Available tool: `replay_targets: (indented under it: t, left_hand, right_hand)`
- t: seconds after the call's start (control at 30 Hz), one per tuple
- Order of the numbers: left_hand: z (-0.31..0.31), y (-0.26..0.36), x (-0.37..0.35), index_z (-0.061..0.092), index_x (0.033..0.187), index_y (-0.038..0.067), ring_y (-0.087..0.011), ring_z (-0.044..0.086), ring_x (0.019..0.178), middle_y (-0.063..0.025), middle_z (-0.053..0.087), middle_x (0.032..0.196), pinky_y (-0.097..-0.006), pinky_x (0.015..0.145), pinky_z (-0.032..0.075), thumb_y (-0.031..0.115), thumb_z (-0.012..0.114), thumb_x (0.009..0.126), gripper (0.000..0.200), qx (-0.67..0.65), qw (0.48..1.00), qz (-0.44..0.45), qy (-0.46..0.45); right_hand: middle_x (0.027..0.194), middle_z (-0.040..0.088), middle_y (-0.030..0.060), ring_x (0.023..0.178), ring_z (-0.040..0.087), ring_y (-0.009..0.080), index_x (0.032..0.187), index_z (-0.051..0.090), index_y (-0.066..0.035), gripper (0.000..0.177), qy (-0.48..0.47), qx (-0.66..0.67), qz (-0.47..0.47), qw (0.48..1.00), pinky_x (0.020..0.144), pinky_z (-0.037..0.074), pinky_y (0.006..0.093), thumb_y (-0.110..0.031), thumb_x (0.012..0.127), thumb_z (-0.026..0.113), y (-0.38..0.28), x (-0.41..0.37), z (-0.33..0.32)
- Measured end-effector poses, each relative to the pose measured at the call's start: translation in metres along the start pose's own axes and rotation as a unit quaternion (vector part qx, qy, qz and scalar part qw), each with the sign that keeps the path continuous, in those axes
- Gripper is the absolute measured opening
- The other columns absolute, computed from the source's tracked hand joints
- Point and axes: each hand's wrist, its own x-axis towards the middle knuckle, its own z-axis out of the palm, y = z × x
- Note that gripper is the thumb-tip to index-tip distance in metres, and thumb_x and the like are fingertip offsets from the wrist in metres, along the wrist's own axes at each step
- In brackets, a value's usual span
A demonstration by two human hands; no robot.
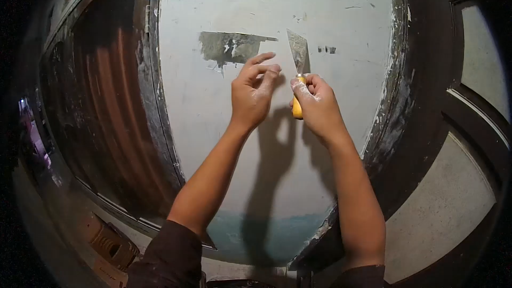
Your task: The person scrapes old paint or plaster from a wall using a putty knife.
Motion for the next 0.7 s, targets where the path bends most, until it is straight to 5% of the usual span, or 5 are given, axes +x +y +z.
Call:
replay_targets:
  t: [0.17,0.3,0.47,0.57,0.7]
  left_hand:
    - [-0.092,-0.014,0.025,0.074,0.101,0.006,-0.0284,0.063,0.118,-0.0125,0.066,0.129,-0.0437,0.101,0.044,0.008,0.072,0.096,0.006,0.341,0.921,0.186,-0.01]
    - [-0.162,-0.029,0.049,0.072,0.125,0.012,-0.03,0.056,0.135,-0.01,0.062,0.145,-0.046,0.113,0.033,0.01,0.075,0.09,0.035,0.471,0.823,0.317,0.006]
    - [-0.189,-0.038,0.055,0.064,0.145,0.019,-0.0244,0.042,0.153,-0.0007,0.053,0.16,-0.0459,0.124,0.022,0.028,0.065,0.096,0.05,0.551,0.781,0.293,-0.024]
    - [-0.191,-0.046,0.056,0.065,0.145,0.02,-0.0228,0.043,0.152,0.0,0.055,0.158,-0.0439,0.124,0.022,0.027,0.066,0.094,0.051,0.548,0.777,0.31,-0.016]
    - [-0.192,-0.044,0.057,0.067,0.142,0.021,-0.0222,0.045,0.151,0.0004,0.057,0.156,-0.0433,0.124,0.024,0.026,0.068,0.092,0.051,0.532,0.786,0.314,-0.014]
  right_hand:
    - [0.089,0.064,0.0058,0.073,0.065,0.011,0.12,0.055,0.004,0.026,0.032,-0.06,0.001,0.998,0.056,0.054,0.0282,-0.016,0.105,0.06,-0.004,-0.005,-0.005]
    - [0.084,0.067,0.0132,0.071,0.066,0.0184,0.135,0.045,0.002,0.039,0.078,-0.179,-0.046,0.98,0.063,0.053,0.0359,-0.012,0.103,0.061,0.0,-0.011,0.008]
    - [0.102,0.072,0.0318,0.091,0.071,0.0482,0.149,0.046,0.005,0.052,0.124,-0.352,-0.158,0.914,0.088,0.054,0.0494,-0.009,0.1,0.057,0.007,-0.017,0.033]
    - [0.111,0.071,0.0345,0.102,0.069,0.0503,0.145,0.055,0.007,0.047,0.147,-0.356,-0.197,0.902,0.096,0.052,0.0498,-0.011,0.101,0.055,0.02,-0.016,0.054]
    - [0.086,0.069,0.0326,0.077,0.069,0.0461,0.145,0.056,0.005,0.046,0.171,-0.35,-0.177,0.904,0.077,0.052,0.051,-0.012,0.102,0.052,0.021,-0.013,0.076]
